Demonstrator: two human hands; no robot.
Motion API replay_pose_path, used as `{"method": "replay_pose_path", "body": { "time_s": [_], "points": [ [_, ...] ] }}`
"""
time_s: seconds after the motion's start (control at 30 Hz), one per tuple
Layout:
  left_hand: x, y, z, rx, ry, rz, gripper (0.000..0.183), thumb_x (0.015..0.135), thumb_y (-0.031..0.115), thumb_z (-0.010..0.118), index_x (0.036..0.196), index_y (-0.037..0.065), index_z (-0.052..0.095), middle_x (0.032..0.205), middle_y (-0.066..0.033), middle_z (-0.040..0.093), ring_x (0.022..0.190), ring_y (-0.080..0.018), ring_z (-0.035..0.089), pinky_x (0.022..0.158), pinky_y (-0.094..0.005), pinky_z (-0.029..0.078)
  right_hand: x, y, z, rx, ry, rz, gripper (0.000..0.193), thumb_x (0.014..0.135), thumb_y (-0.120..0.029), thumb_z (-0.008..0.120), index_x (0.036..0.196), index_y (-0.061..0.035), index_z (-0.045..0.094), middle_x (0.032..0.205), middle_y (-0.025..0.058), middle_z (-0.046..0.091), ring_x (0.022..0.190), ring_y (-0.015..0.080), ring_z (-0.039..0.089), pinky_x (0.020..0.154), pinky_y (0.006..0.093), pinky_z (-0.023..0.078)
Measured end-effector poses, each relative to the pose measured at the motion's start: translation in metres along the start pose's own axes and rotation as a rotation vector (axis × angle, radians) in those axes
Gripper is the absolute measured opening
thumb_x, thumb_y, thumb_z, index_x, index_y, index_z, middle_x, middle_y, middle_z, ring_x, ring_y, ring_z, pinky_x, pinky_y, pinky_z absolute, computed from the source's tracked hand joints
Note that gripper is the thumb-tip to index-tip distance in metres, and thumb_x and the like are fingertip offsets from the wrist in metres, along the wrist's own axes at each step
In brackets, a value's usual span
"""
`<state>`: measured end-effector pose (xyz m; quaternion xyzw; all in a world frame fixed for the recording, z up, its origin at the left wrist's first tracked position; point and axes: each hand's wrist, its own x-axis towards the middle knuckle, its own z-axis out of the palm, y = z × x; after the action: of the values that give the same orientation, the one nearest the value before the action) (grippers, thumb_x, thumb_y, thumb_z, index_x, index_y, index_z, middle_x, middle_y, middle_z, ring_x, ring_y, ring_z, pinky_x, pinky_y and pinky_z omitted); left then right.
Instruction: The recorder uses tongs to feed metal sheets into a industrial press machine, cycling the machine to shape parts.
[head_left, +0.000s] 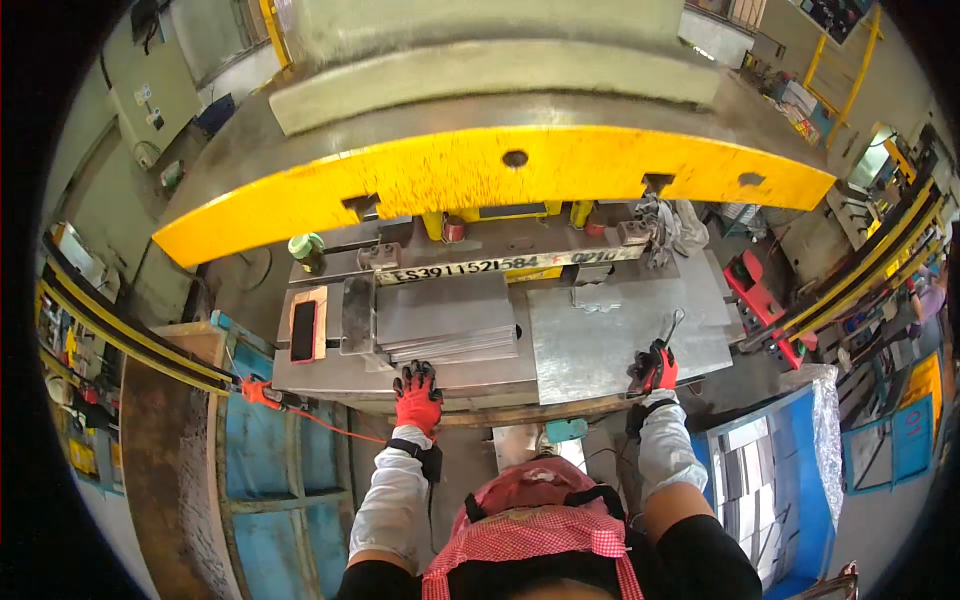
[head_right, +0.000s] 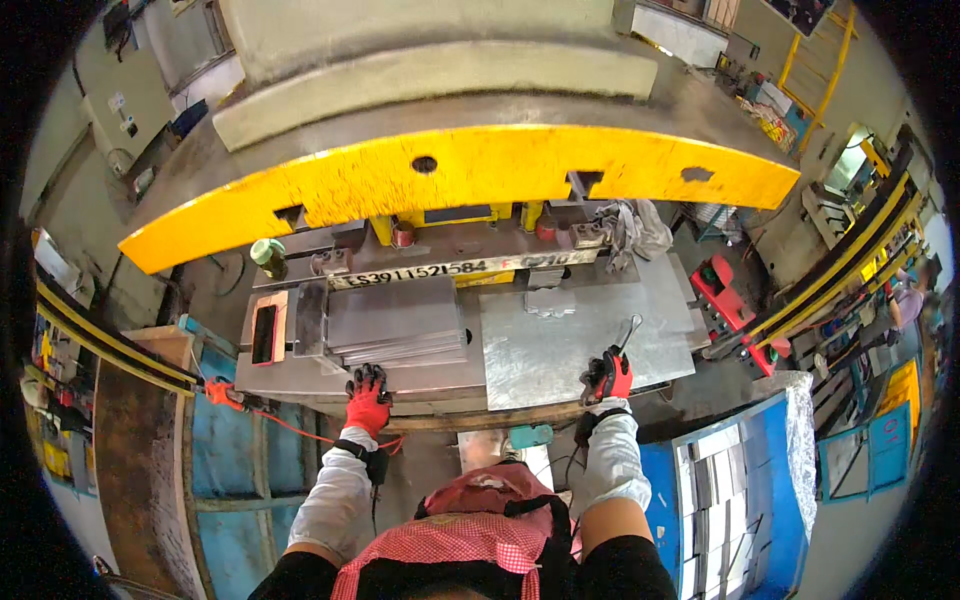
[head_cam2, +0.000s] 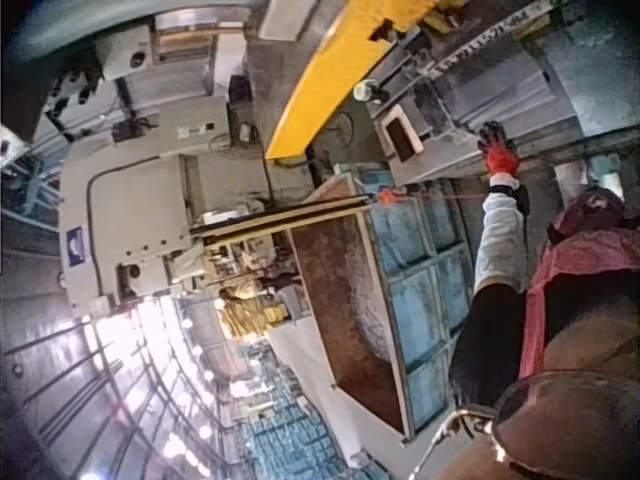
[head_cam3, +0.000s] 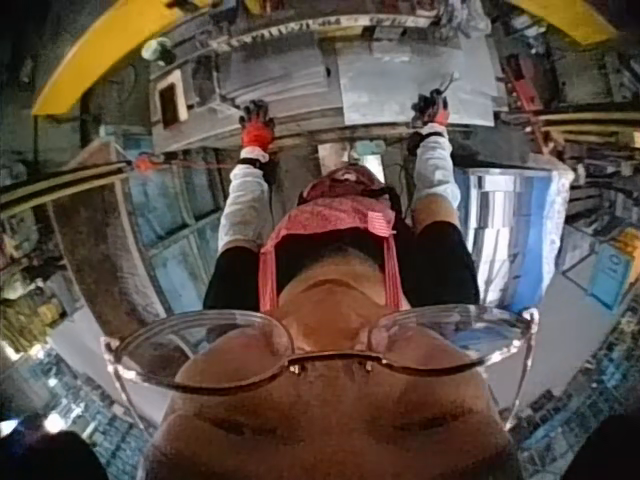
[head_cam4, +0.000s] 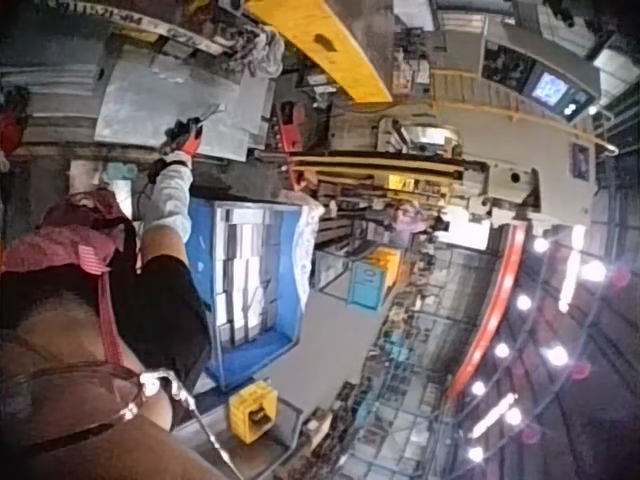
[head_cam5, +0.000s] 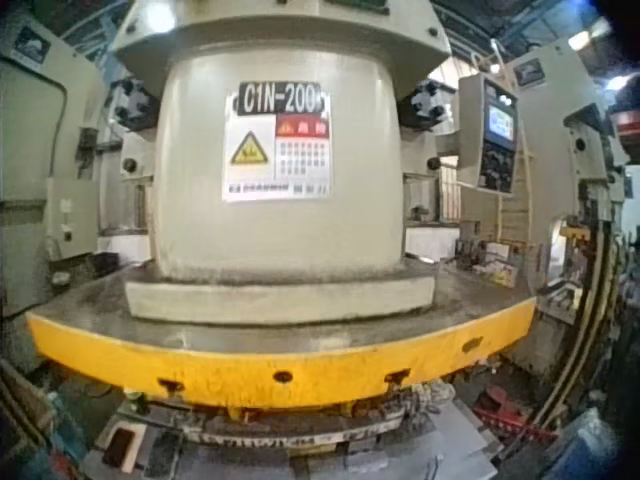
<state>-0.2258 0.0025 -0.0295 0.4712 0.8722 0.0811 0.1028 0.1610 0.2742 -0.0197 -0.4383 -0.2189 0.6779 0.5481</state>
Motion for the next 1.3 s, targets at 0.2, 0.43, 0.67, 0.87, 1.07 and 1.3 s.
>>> {"method": "replay_pose_path", "body": {
  "time_s": [0.2, 0.43, 0.67, 0.87, 1.07, 1.3],
  "points": [
    [0.001, 0.000, -0.001, 0.047, -0.003, -0.005, 0.065, 0.076, 0.040, 0.056, 0.132, 0.014, 0.035, 0.138, -0.0138, 0.029, 0.130, -0.0347, 0.019, 0.107, -0.0478, 0.010, 0.004, 0.002, 0.000, 0.021, 0.008, -0.021, 0.016, 0.082, -0.020, 0.056, 0.089, -0.0106, 0.045, 0.061, 0.0085, 0.049, 0.041, 0.0180, 0.042, 0.036, 0.0317, 0.037],
    [-0.003, 0.003, -0.005, -0.010, -0.003, -0.006, 0.063, 0.075, 0.033, 0.056, 0.132, 0.016, 0.035, 0.137, -0.0137, 0.029, 0.131, -0.0346, 0.017, 0.107, -0.0489, 0.010, 0.006, 0.003, -0.005, -0.008, -0.046, -0.003, 0.027, 0.078, -0.026, 0.062, 0.090, -0.0086, 0.046, 0.065, 0.0114, 0.051, 0.046, 0.0225, 0.049, 0.042, 0.0366, 0.044],
    [-0.001, 0.004, 0.001, 0.033, -0.028, -0.011, 0.060, 0.077, 0.030, 0.056, 0.132, 0.018, 0.035, 0.136, -0.0133, 0.031, 0.131, -0.0336, 0.017, 0.107, -0.0498, 0.009, 0.006, 0.001, -0.009, -0.122, 0.002, 0.013, 0.027, 0.082, -0.026, 0.058, 0.099, -0.0082, 0.048, 0.072, 0.0133, 0.057, 0.048, 0.0232, 0.052, 0.044, 0.0362, 0.048],
    [-0.005, -0.002, 0.005, 0.008, 0.063, 0.002, 0.060, 0.075, 0.030, 0.057, 0.131, 0.017, 0.037, 0.135, -0.0133, 0.033, 0.131, -0.0342, 0.017, 0.106, -0.0502, 0.009, 0.003, 0.003, -0.004, -0.145, -0.064, -0.028, 0.022, 0.083, -0.025, 0.057, 0.093, -0.0072, 0.047, 0.068, 0.0120, 0.055, 0.046, 0.0219, 0.051, 0.041, 0.0340, 0.044],
    [-0.015, 0.006, -0.024, 0.003, -0.104, -0.017, 0.060, 0.078, 0.041, 0.052, 0.129, 0.012, 0.038, 0.136, -0.0157, 0.032, 0.124, -0.0359, 0.032, 0.102, -0.0460, 0.026, -0.009, -0.013, 0.003, -0.334, -0.207, -0.191, 0.039, 0.076, -0.004, 0.060, 0.113, -0.0063, 0.049, 0.073, 0.0038, 0.055, 0.052, 0.0121, 0.050, 0.049, 0.0266, 0.045],
    [0.010, 0.096, -0.158, -0.848, -0.360, -0.104, 0.036, 0.082, 0.034, 0.058, 0.109, 0.010, 0.057, 0.080, -0.0024, 0.062, 0.068, -0.0121, 0.051, 0.064, -0.0295, 0.042, -0.020, -0.075, 0.224, -0.650, -0.808, -0.218, 0.038, 0.081, -0.011, 0.060, 0.116, -0.0037, 0.047, 0.073, -0.0022, 0.046, 0.060, 0.0063, 0.045, 0.053, 0.0219, 0.042]
  ]
}}
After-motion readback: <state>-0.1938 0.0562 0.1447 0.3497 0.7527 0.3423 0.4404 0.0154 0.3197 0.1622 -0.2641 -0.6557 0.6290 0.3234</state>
